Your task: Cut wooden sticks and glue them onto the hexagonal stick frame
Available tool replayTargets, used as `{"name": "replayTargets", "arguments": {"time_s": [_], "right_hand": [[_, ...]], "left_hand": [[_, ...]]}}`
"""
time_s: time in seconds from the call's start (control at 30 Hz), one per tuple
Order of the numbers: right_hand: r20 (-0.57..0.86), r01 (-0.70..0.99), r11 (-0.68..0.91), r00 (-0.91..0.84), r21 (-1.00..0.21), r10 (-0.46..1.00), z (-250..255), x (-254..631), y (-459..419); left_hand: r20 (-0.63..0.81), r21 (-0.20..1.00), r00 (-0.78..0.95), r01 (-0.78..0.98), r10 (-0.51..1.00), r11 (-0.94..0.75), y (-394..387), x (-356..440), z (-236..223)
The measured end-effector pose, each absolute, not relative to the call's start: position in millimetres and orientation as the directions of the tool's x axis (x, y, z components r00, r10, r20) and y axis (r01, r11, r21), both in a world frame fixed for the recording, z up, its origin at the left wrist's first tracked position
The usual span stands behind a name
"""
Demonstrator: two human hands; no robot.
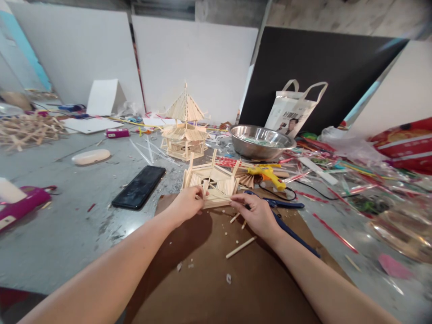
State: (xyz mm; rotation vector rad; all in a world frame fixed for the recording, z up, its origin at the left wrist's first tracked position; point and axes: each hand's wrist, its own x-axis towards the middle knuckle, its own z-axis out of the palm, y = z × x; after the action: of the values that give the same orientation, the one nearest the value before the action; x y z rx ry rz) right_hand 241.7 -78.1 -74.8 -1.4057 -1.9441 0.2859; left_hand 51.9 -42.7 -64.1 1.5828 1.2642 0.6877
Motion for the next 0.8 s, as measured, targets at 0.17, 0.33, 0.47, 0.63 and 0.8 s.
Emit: {"name": "replayTargets", "arguments": {"time_s": [0.17, 0.33, 0.47, 0.63, 0.8], "right_hand": [[0.406, 0.781, 0.372, -0.167, -0.502, 0.899, -73.0, 239.2, -80.1], [0.421, 0.806, 0.392, -0.199, -0.444, 0.885, -72.0, 238.5, -82.0], [0.408, 0.823, 0.397, -0.225, -0.407, 0.885, -71.9, 238.1, -81.9], [0.411, 0.826, 0.407, -0.238, -0.391, 0.88, -72.1, 237.4, -82.0], [0.407, 0.827, 0.419, -0.259, -0.375, 0.876, -72.1, 237.4, -82.0]], "left_hand": [[-0.092, 0.966, 0.374, 0.258, 0.923, -0.008, -42.2, 53.6, -70.0], [-0.094, 0.974, 0.377, 0.227, 0.921, 0.006, -42.5, 54.2, -70.4], [-0.113, 0.971, 0.382, 0.24, 0.917, 0.02, -42.9, 53.6, -68.9], [-0.075, 0.967, 0.39, 0.252, 0.918, -0.028, -42.1, 53.6, -73.0], [-0.034, 0.961, 0.39, 0.265, 0.92, -0.077, -42.4, 54.2, -74.9]]}}
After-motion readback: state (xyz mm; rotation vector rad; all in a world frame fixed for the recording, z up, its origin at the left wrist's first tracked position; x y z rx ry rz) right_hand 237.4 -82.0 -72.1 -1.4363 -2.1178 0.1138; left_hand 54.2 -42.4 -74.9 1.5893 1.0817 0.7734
